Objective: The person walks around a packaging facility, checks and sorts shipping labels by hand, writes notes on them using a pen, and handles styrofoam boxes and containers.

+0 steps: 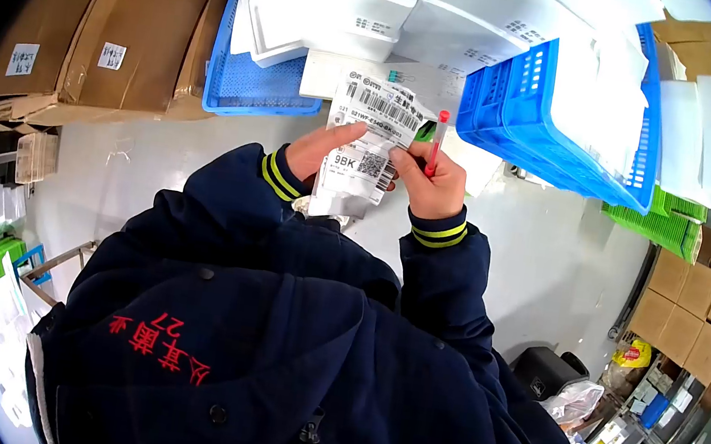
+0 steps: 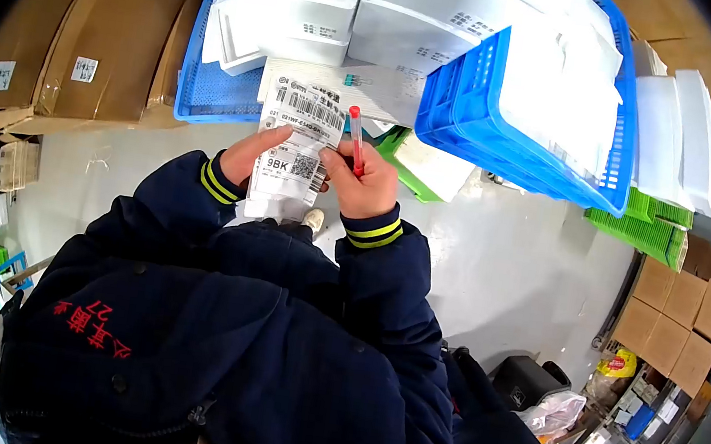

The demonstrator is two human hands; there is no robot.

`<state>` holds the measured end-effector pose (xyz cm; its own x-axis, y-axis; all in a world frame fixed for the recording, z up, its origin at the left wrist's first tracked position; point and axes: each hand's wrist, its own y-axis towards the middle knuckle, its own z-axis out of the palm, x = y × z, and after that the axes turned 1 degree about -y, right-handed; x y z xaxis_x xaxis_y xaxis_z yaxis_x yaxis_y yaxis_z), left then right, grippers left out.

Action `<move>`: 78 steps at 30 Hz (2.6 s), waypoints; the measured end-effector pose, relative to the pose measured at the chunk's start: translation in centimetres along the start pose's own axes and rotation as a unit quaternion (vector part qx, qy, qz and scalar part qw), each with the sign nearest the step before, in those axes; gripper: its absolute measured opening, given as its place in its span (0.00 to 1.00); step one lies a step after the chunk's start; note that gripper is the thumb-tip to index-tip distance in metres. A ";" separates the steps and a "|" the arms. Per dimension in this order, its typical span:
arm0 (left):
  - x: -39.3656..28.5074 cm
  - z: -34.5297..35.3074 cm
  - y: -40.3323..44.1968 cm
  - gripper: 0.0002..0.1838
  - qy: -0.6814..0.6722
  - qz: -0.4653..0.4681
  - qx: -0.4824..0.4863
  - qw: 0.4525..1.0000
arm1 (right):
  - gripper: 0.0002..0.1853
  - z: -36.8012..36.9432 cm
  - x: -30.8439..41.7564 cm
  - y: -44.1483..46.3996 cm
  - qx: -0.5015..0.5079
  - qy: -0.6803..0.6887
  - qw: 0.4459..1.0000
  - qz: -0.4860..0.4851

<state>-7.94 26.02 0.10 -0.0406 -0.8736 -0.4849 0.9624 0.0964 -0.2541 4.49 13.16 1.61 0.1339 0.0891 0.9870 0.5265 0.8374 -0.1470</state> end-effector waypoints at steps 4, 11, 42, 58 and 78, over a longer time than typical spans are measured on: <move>0.1 0.6 -0.3 0.24 -0.026 0.005 -0.025 0.999 | 0.12 -1.6 0.3 -0.4 -0.005 -0.016 0.998 -0.059; -0.7 0.6 -1.2 0.23 -0.057 0.008 -0.014 0.998 | 0.17 -3.9 2.3 -1.0 -0.010 -0.034 0.996 -0.085; 0.8 0.1 -1.0 0.18 0.411 -0.083 0.347 0.839 | 0.08 8.3 -2.1 -16.9 -0.350 0.057 0.935 -0.028; 10.3 -3.7 -4.2 0.15 0.391 -0.424 0.525 0.626 | 0.12 24.8 -9.4 -23.2 -0.587 0.388 0.706 -0.082; 18.5 -0.4 -12.1 0.14 0.340 -0.673 0.443 0.484 | 0.10 36.5 -12.9 -26.3 -0.903 0.232 0.355 -0.072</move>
<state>-20.45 8.89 -6.13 -0.5804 0.5289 -0.6192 -0.3350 -0.8481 -0.4105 -41.69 9.65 -4.90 -0.1003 -0.3334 0.9375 0.1793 -0.9328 -0.3125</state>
